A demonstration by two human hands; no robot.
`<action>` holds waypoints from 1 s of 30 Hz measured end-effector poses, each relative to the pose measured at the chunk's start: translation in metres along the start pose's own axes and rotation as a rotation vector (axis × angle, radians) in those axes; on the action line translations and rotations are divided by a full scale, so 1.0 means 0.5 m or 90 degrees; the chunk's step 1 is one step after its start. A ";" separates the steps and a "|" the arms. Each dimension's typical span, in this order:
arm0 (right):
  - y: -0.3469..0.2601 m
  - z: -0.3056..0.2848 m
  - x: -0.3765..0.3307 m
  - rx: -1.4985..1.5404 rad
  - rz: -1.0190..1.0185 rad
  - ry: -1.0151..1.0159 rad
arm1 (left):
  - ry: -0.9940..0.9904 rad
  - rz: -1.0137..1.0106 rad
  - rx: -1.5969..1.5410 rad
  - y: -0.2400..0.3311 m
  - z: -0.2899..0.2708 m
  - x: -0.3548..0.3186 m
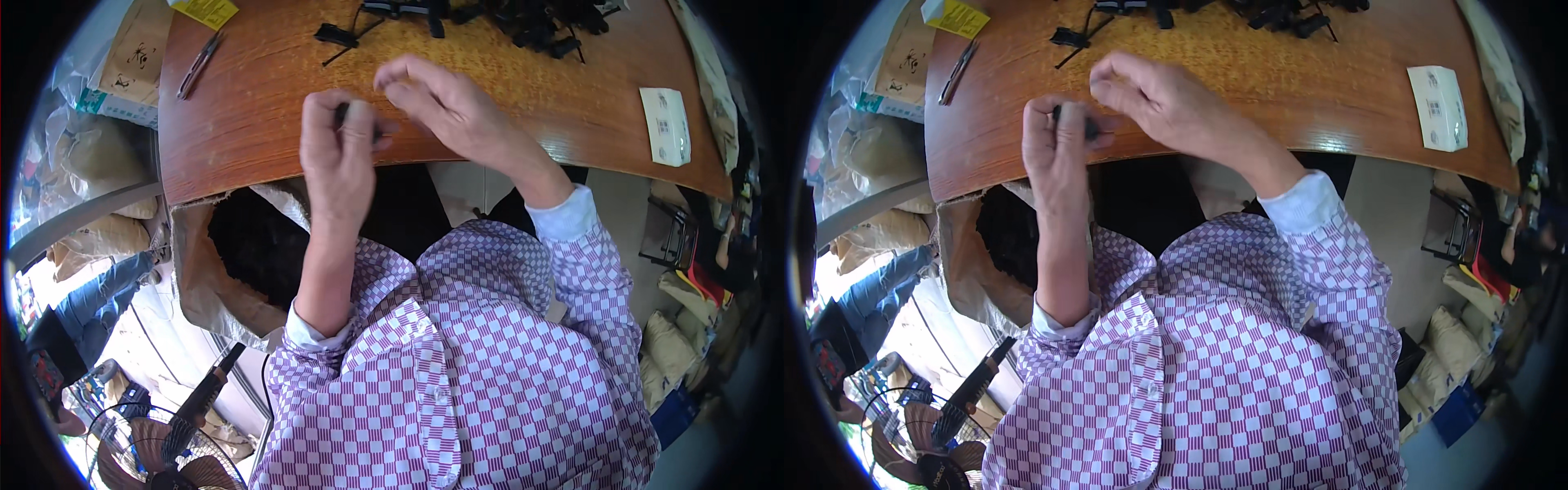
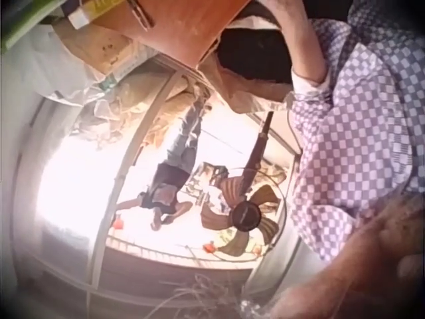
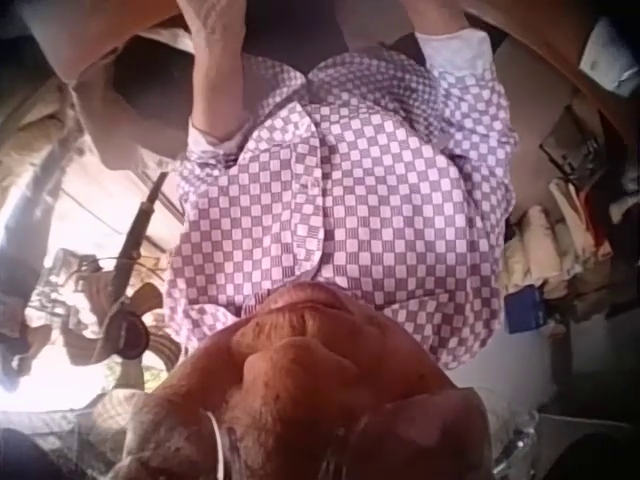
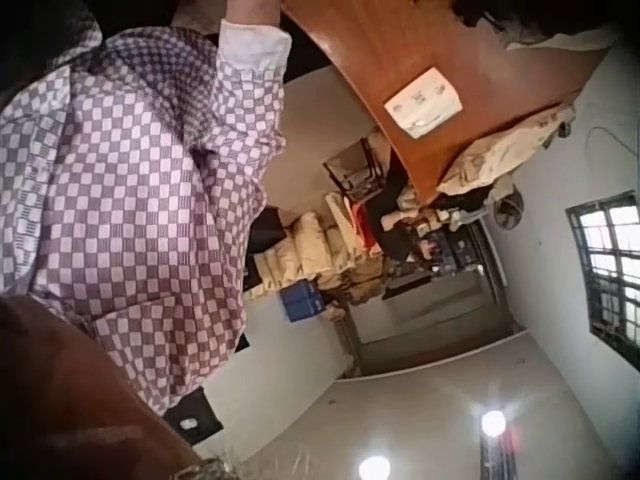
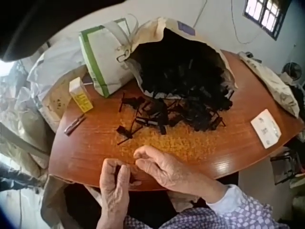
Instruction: Assembling small black plastic mechanical components at a workbench.
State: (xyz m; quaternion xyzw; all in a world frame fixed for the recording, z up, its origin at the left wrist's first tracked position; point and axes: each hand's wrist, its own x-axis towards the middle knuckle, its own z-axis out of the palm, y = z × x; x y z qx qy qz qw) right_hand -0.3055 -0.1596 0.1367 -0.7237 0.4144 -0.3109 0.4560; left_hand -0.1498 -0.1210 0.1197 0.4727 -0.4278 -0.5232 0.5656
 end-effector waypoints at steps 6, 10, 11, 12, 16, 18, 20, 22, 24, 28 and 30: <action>0.051 0.006 0.106 -0.516 -0.073 0.152 | 0.036 -0.190 -0.273 0.022 -0.042 -0.003; 0.056 0.006 0.113 -0.520 -0.104 0.160 | 0.024 -0.204 -0.294 0.017 -0.047 -0.002; 0.055 0.005 0.106 -0.412 -0.110 0.163 | 0.027 -0.205 -0.293 0.016 -0.049 0.000; 0.056 0.005 0.097 -0.412 -0.108 0.164 | 0.008 -0.197 -0.270 0.015 -0.049 0.004; 0.028 0.005 0.034 -0.243 -0.053 0.140 | -0.046 -0.202 -0.208 0.021 -0.026 0.020; 0.013 0.003 -0.003 -0.156 0.006 0.120 | -0.095 -0.221 -0.224 0.019 -0.011 0.025; 0.011 0.000 -0.039 -0.125 -0.026 0.139 | -0.148 -0.243 -0.238 0.013 0.006 0.026; 0.003 -0.003 -0.073 -0.098 0.048 0.131 | -0.171 -0.222 -0.270 0.002 0.026 0.022; 0.009 -0.007 -0.100 -0.049 0.049 0.152 | -0.180 -0.234 -0.261 -0.004 0.044 0.016; 0.032 -0.011 -0.150 -0.036 0.030 0.207 | -0.189 -0.243 -0.213 -0.006 0.080 0.005; 0.028 -0.013 -0.167 0.042 0.072 0.267 | -0.188 -0.221 -0.161 -0.005 0.096 0.003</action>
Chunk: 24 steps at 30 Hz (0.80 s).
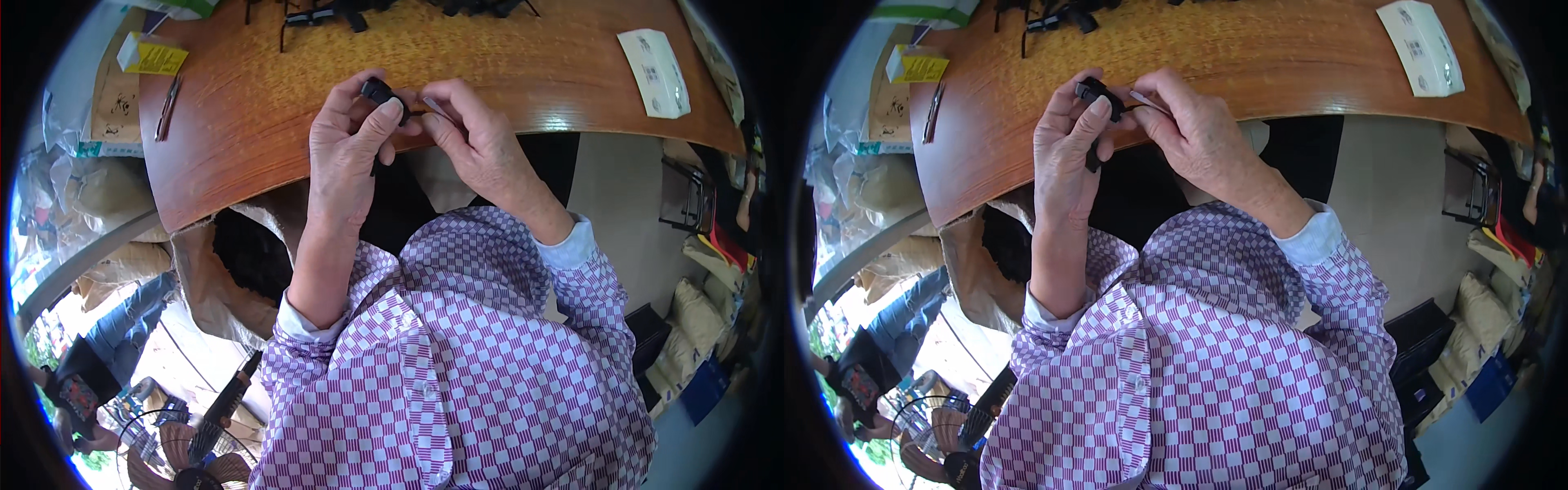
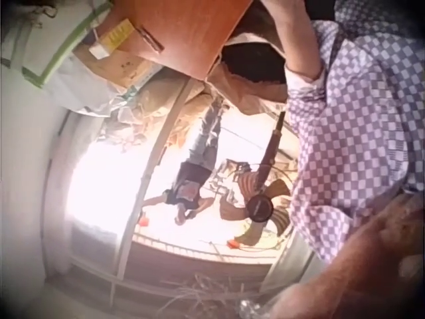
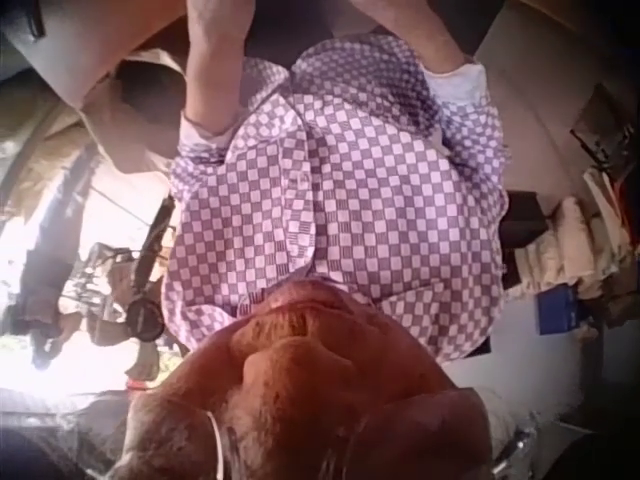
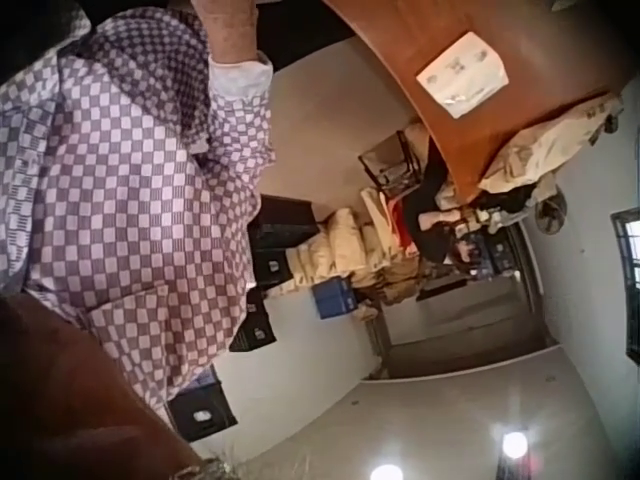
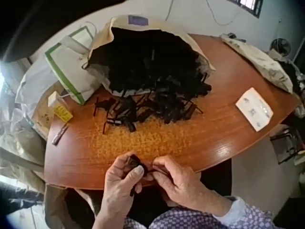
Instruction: Assembling small black plastic mechanical components at a workbench.
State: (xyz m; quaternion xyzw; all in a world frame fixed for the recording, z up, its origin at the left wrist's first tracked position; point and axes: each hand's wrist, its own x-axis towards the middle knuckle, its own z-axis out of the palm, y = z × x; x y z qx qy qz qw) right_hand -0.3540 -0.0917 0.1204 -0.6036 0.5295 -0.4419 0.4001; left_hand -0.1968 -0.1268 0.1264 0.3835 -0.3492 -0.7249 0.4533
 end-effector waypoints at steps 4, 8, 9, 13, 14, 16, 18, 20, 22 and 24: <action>-0.009 -0.018 -0.006 0.031 -0.007 0.005 | 0.009 0.062 0.195 0.000 0.025 -0.006; -0.003 -0.025 -0.003 0.026 0.001 -0.041 | -0.028 0.129 0.298 -0.007 0.041 -0.005; -0.004 -0.026 -0.002 0.014 0.018 -0.062 | -0.031 0.159 0.376 -0.008 0.040 -0.003; -0.003 -0.031 -0.001 -0.015 0.014 -0.067 | -0.042 0.212 0.502 -0.017 0.038 0.001; -0.002 -0.031 -0.001 -0.033 0.016 -0.071 | -0.043 0.210 0.501 -0.019 0.036 0.002; -0.002 -0.028 -0.001 -0.053 0.018 -0.076 | -0.039 0.214 0.503 -0.020 0.033 0.002; -0.004 -0.023 0.002 -0.075 -0.002 -0.056 | -0.025 0.220 0.515 -0.020 0.032 0.000; -0.004 -0.010 0.008 -0.078 -0.016 -0.044 | -0.009 0.226 0.526 -0.020 0.031 -0.001; -0.004 0.003 0.016 -0.081 -0.031 -0.035 | 0.036 0.336 0.608 -0.018 0.032 -0.001; -0.005 0.018 0.023 -0.065 -0.035 -0.025 | 0.053 0.341 0.601 -0.020 0.022 0.000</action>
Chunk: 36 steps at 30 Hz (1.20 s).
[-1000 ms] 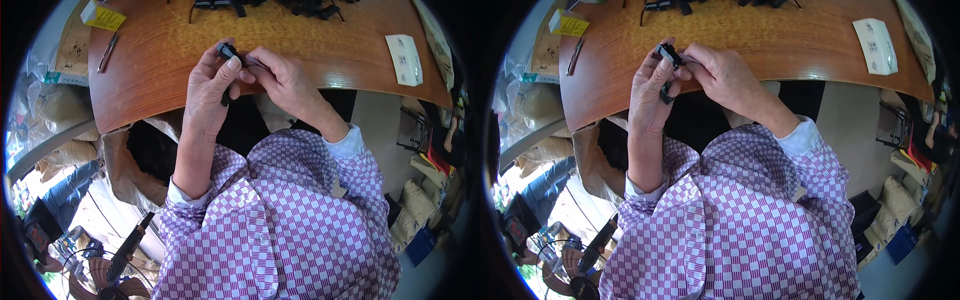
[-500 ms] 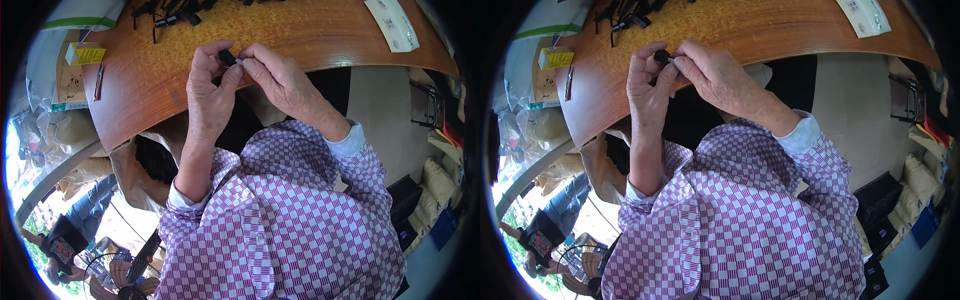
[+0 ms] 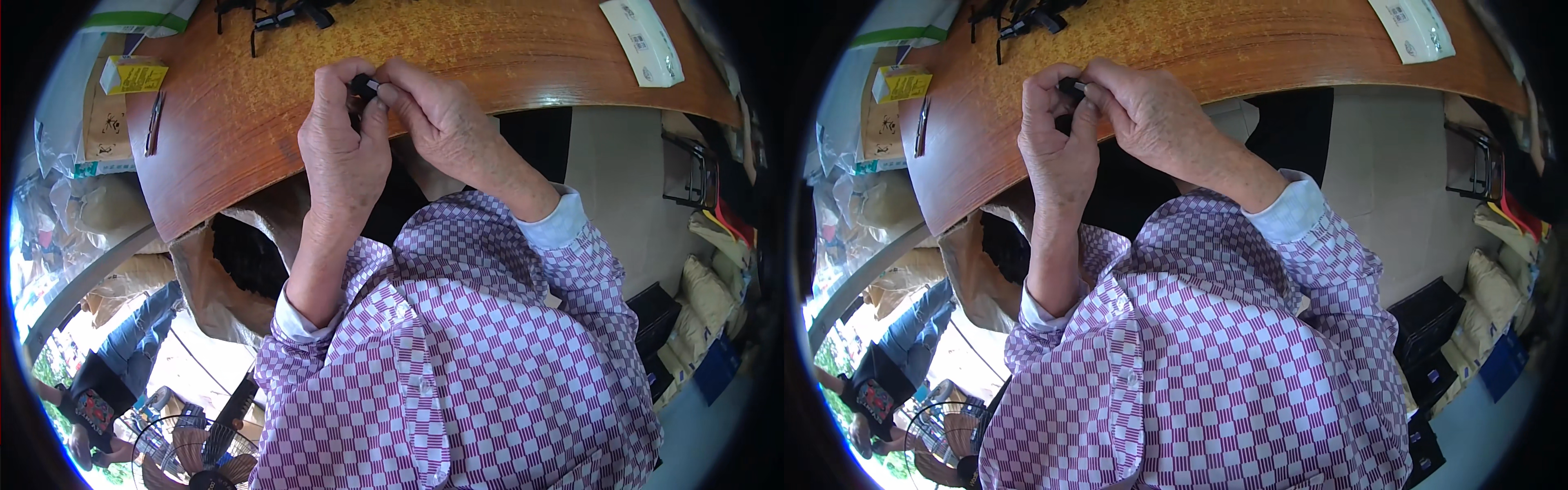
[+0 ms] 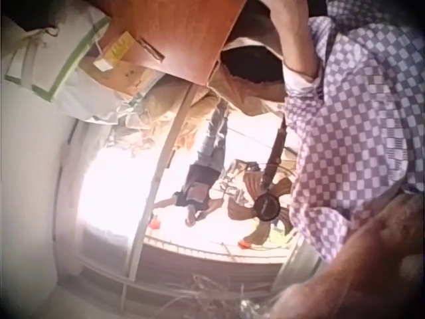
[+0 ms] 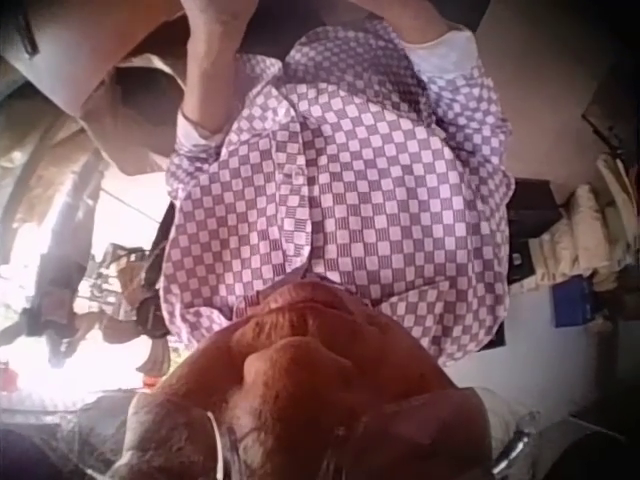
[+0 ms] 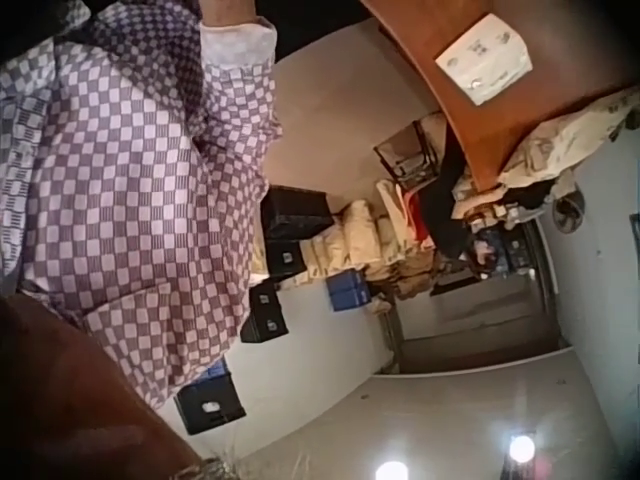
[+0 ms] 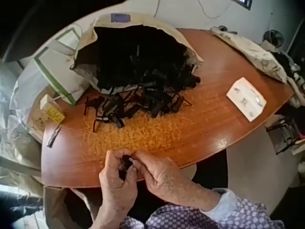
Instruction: Assembling small black plastic mechanical components at a workbench.
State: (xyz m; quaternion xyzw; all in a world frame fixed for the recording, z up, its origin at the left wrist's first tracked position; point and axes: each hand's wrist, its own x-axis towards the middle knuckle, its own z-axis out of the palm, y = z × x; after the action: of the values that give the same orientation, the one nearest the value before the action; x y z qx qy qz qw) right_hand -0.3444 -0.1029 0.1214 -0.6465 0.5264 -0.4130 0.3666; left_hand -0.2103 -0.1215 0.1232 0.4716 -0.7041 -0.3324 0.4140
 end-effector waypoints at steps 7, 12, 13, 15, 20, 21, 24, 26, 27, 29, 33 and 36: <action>-0.014 0.019 0.005 0.094 -0.003 0.017 | 0.052 0.022 -0.050 0.000 -0.027 0.007; 0.003 -0.003 0.012 0.167 0.047 0.033 | 0.016 -0.208 -0.467 0.011 -0.069 0.029; 0.003 -0.004 0.012 0.169 0.046 0.034 | -0.012 -0.240 -0.576 0.008 -0.072 0.027; 0.002 -0.010 0.012 0.304 0.062 -0.002 | -0.046 -0.294 -0.706 0.003 -0.067 0.023; 0.015 -0.027 0.009 0.381 0.073 0.003 | -0.135 -0.330 -0.691 0.005 -0.055 0.018; 0.019 -0.031 0.009 0.420 0.078 -0.010 | -0.192 -0.329 -0.696 0.008 -0.054 0.018; 0.023 -0.054 0.008 0.478 0.125 -0.090 | -0.241 -0.315 -0.657 0.024 -0.038 0.015; 0.023 -0.069 0.006 0.524 0.136 -0.137 | -0.245 -0.330 -0.662 0.027 -0.032 0.012; 0.023 -0.075 0.003 0.566 0.148 -0.189 | -0.267 -0.326 -0.666 0.024 -0.031 0.009; 0.026 -0.079 -0.002 0.563 0.140 -0.184 | -0.292 -0.323 -0.668 0.022 -0.026 0.006; 0.030 -0.071 -0.007 0.432 0.123 -0.078 | -0.292 -0.276 -0.557 0.033 -0.023 0.006; 0.050 -0.058 -0.005 0.301 0.063 -0.056 | -0.245 -0.198 -0.369 0.049 -0.016 -0.002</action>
State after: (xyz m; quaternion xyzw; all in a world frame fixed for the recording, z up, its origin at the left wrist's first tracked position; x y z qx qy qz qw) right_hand -0.3806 -0.1062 0.1095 -0.5334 0.4299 -0.4777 0.5499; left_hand -0.2125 -0.1133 0.1474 0.3654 -0.5658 -0.6589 0.3350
